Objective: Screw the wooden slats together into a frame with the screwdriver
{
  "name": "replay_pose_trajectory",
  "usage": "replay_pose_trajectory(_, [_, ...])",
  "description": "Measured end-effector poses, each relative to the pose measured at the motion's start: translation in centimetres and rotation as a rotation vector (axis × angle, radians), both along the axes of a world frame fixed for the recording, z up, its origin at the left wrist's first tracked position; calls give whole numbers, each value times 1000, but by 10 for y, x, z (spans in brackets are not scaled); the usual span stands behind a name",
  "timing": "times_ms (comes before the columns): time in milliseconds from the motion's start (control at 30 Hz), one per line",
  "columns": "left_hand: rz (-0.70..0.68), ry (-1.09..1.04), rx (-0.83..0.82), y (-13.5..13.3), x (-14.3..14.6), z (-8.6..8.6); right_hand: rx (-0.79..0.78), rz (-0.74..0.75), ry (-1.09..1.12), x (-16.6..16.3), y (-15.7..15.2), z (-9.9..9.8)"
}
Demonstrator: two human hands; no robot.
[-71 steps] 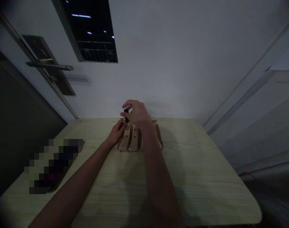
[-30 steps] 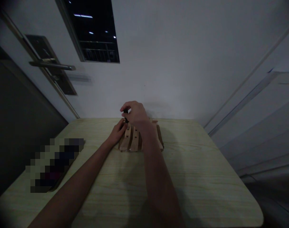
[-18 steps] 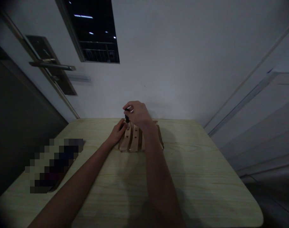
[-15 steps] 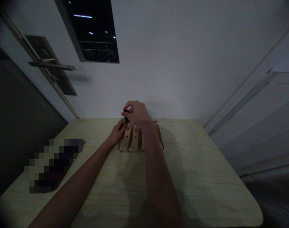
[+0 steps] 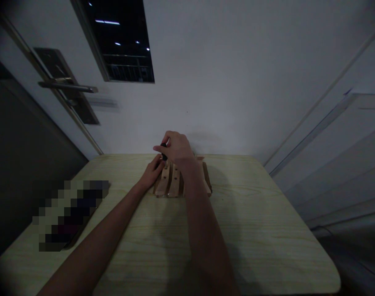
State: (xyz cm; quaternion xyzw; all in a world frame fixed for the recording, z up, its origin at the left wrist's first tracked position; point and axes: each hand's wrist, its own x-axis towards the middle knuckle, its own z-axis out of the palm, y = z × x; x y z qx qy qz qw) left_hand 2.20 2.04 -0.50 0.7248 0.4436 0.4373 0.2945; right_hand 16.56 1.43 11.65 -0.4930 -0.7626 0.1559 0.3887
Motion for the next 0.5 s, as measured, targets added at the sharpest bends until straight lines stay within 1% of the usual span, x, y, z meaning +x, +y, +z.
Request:
replay_pose_trajectory(133, [-21, -30, 15, 0, 0, 0, -38, -23, -42, -2, 0, 2])
replay_pose_trajectory(233, [-24, -29, 11, 0, 0, 2, -24, -24, -49, -2, -1, 2])
replay_pose_trajectory(367, [-21, -23, -4, -1, 1, 4, 16, 41, -25, -1, -1, -2])
replay_pose_trajectory(500, [-18, -39, 5, 0, 1, 1, 56, 105, -45, -1, 3, -5])
